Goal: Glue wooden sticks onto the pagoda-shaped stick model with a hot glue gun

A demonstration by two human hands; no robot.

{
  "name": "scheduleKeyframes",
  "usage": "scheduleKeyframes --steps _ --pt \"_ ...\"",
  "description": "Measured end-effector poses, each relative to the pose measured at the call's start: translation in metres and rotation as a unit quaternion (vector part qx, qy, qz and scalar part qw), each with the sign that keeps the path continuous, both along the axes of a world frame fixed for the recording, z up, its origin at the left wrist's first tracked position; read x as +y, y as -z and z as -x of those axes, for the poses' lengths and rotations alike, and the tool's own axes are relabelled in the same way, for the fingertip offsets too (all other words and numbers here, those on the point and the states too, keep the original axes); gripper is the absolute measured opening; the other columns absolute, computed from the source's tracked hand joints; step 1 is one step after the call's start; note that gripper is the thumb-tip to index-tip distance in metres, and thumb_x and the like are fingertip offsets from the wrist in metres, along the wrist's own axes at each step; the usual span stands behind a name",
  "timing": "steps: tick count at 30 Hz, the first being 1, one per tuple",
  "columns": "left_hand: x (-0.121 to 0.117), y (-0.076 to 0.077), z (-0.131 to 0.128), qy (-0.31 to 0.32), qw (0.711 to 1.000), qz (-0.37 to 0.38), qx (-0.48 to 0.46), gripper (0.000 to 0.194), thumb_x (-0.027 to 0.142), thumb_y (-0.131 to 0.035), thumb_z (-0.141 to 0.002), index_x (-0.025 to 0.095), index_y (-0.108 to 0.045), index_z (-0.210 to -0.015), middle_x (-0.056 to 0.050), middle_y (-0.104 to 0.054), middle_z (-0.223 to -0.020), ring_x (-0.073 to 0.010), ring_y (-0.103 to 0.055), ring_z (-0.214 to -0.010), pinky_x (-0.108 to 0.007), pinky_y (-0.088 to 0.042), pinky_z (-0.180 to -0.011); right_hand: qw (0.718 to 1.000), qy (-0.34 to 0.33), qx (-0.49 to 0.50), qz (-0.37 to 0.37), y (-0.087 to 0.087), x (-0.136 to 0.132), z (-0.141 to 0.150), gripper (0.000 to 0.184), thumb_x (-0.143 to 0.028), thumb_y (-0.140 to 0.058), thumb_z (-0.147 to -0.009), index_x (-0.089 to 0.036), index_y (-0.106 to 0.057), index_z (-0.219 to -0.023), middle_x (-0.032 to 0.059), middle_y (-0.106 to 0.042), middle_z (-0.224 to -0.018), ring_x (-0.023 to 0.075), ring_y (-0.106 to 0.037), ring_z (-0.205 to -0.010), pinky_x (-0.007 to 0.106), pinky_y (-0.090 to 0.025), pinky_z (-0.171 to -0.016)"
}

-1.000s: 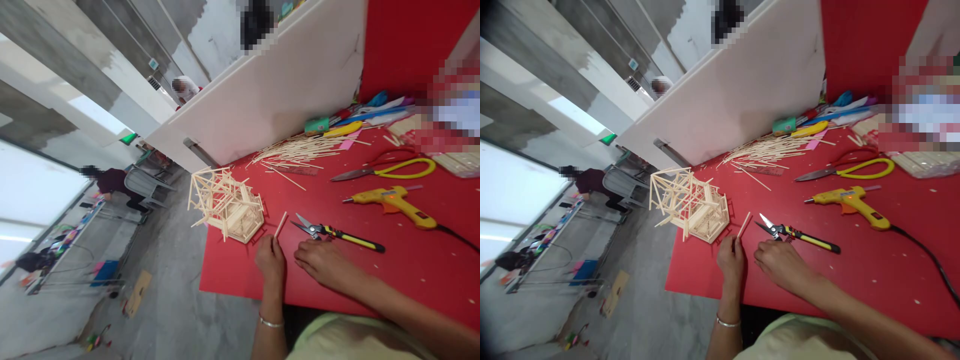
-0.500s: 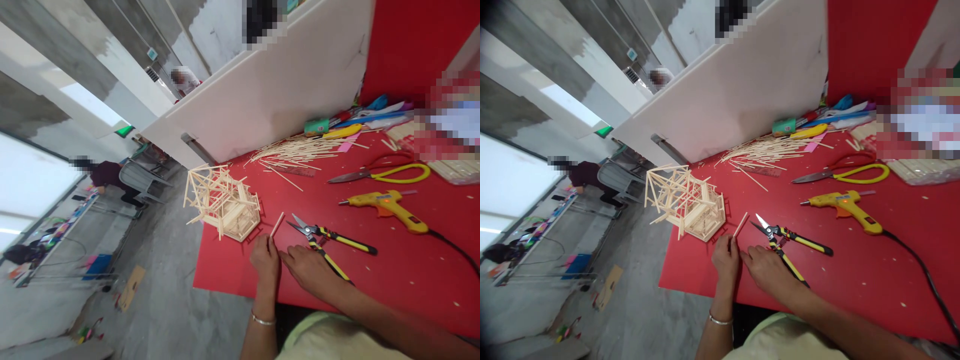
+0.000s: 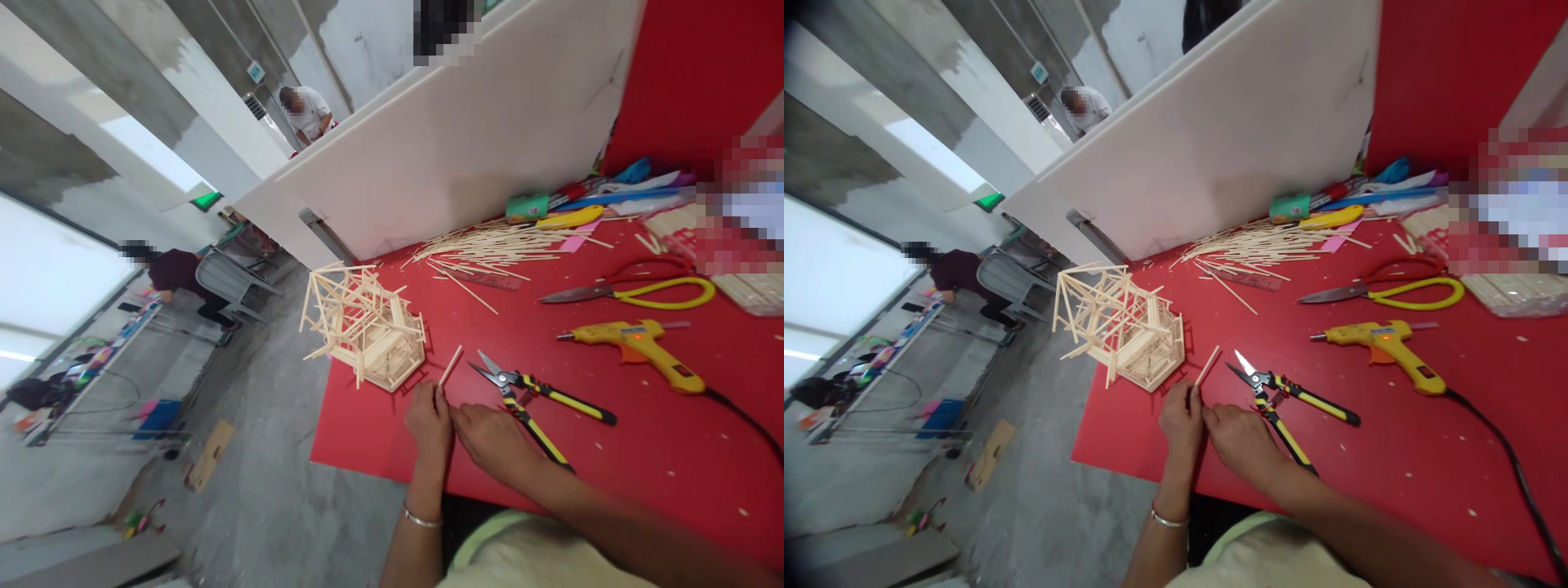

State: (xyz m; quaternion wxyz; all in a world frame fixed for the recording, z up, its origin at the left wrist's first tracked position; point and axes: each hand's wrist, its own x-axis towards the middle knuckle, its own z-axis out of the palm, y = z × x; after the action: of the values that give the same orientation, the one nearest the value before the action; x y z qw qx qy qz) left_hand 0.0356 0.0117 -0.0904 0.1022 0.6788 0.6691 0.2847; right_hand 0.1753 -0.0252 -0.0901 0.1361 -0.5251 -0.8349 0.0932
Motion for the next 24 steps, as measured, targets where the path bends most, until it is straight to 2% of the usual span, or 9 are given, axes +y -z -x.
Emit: scheduleKeyframes --steps 14,24 --pt "-0.0001 -0.0013 -0.0007 -0.001 1.000 0.001 0.009 0.024 0.026 -0.047 -0.099 0.019 -0.070 -0.103 -0.010 -0.074 -0.098 -0.0236 -0.068 -0.092 -0.033 -0.047 -0.078 1.000 -0.004 0.004 -0.013 0.0082 0.0001 0.0004 0.026 -0.019 -0.043 -0.100 -0.017 -0.064 -0.116 0.0077 -0.068 -0.087 0.0201 -0.064 -0.078 0.030 -0.038 -0.064" --pt "0.0002 0.0006 -0.0004 -0.001 1.000 -0.016 0.016 0.021 0.022 -0.050 -0.097 0.019 -0.070 -0.102 -0.008 -0.074 -0.095 -0.0204 -0.069 -0.087 -0.029 -0.048 -0.075 1.000 -0.007 0.007 0.023 0.0018 0.0002 -0.0004 0.027 -0.016 -0.043 -0.098 -0.019 -0.063 -0.115 0.0082 -0.069 -0.091 0.0215 -0.065 -0.082 0.031 -0.039 -0.066"
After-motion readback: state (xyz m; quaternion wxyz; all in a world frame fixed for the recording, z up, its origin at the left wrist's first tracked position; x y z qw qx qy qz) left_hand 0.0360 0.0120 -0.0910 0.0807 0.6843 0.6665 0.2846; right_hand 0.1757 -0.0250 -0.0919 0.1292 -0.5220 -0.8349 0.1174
